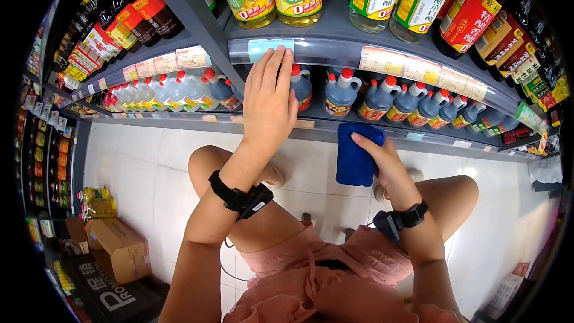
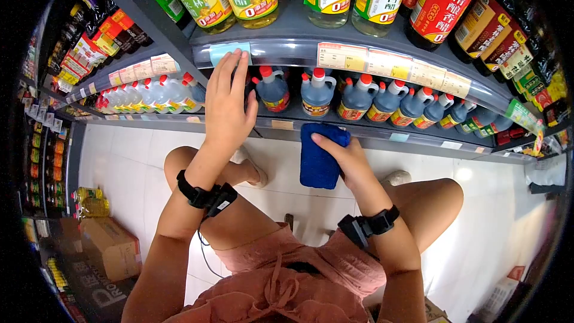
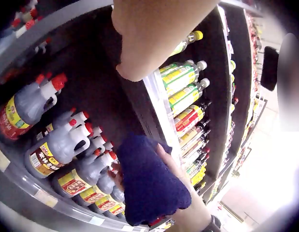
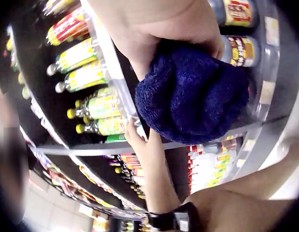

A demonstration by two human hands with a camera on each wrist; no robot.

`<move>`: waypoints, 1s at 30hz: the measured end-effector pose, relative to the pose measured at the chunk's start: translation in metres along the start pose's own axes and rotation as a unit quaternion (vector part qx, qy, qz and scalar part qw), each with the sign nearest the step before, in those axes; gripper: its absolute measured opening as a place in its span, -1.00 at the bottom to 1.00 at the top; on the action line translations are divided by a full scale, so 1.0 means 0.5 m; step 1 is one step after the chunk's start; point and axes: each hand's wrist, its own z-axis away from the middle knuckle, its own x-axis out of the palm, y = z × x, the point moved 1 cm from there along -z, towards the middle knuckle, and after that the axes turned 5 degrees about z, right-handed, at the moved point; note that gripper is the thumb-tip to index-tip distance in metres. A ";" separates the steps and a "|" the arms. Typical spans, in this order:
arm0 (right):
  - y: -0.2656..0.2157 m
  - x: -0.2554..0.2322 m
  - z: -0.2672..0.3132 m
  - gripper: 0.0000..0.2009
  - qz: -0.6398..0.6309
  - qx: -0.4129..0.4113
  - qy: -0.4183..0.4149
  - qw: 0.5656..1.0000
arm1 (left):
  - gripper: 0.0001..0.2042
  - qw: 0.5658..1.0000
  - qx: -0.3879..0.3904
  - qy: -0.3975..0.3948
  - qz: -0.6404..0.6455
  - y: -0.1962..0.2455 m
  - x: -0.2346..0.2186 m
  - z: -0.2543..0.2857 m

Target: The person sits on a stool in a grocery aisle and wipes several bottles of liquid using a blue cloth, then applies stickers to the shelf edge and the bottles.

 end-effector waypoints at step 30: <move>0.125 -0.055 0.017 -0.61 -0.170 0.126 0.006 0.977 | -0.61 0.992 -0.039 0.111 0.056 -0.073 -0.002 0.028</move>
